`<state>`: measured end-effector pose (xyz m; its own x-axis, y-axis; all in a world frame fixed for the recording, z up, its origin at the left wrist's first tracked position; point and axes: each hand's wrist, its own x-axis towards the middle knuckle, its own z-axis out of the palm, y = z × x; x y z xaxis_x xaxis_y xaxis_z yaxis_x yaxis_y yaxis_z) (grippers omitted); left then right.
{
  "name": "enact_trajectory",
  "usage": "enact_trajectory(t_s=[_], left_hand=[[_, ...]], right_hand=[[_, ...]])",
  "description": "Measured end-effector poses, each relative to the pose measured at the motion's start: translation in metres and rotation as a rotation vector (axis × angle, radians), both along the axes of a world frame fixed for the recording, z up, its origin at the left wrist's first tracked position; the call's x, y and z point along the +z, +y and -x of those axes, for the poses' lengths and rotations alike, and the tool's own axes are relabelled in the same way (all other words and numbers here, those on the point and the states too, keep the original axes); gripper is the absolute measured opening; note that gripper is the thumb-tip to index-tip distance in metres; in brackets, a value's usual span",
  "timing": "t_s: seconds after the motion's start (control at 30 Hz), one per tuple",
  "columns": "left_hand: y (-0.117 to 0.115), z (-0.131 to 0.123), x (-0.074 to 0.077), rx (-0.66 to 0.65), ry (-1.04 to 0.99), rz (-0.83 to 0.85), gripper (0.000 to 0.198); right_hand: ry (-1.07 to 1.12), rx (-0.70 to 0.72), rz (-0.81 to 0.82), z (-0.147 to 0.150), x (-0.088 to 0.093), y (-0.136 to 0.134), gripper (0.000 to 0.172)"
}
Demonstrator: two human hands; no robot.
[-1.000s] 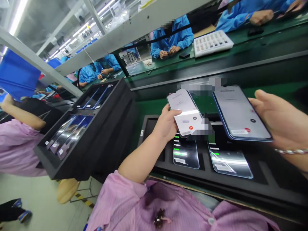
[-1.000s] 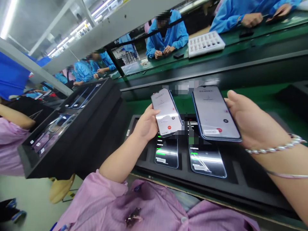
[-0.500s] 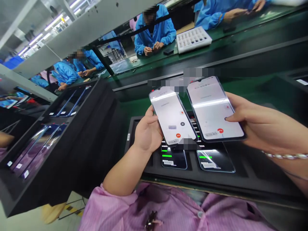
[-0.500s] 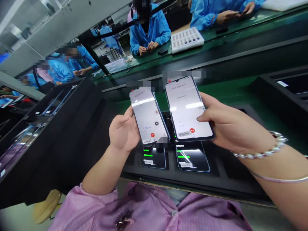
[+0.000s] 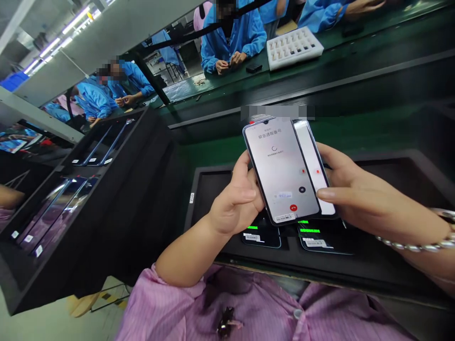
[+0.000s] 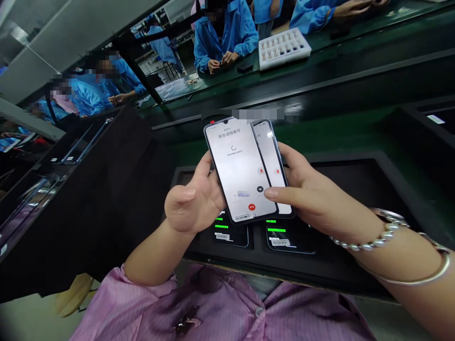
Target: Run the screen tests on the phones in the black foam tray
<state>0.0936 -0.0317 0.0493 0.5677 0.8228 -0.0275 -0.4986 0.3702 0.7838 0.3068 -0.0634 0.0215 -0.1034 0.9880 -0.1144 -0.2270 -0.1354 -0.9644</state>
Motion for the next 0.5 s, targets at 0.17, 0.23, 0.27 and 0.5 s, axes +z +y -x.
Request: enact_trajectory(t_s=[0.17, 0.23, 0.27, 0.5], left_hand=[[-0.001, -0.002, 0.0, -0.025, 0.013, -0.004, 0.082], [-0.001, -0.003, -0.001, -0.007, 0.018, 0.0, 0.082], [-0.001, -0.004, -0.001, 0.01, 0.017, 0.004, 0.081], [0.001, 0.003, 0.007, 0.071, -0.071, 0.078, 0.07]], right_hand=[[-0.047, -0.012, -0.013, 0.001, -0.012, 0.002, 0.098], [-0.028, -0.005, -0.008, 0.0, -0.011, 0.002, 0.098], [-0.015, -0.006, -0.008, 0.0, -0.01, 0.001, 0.097], [0.119, -0.019, 0.025, 0.006, 0.001, 0.002, 0.083]])
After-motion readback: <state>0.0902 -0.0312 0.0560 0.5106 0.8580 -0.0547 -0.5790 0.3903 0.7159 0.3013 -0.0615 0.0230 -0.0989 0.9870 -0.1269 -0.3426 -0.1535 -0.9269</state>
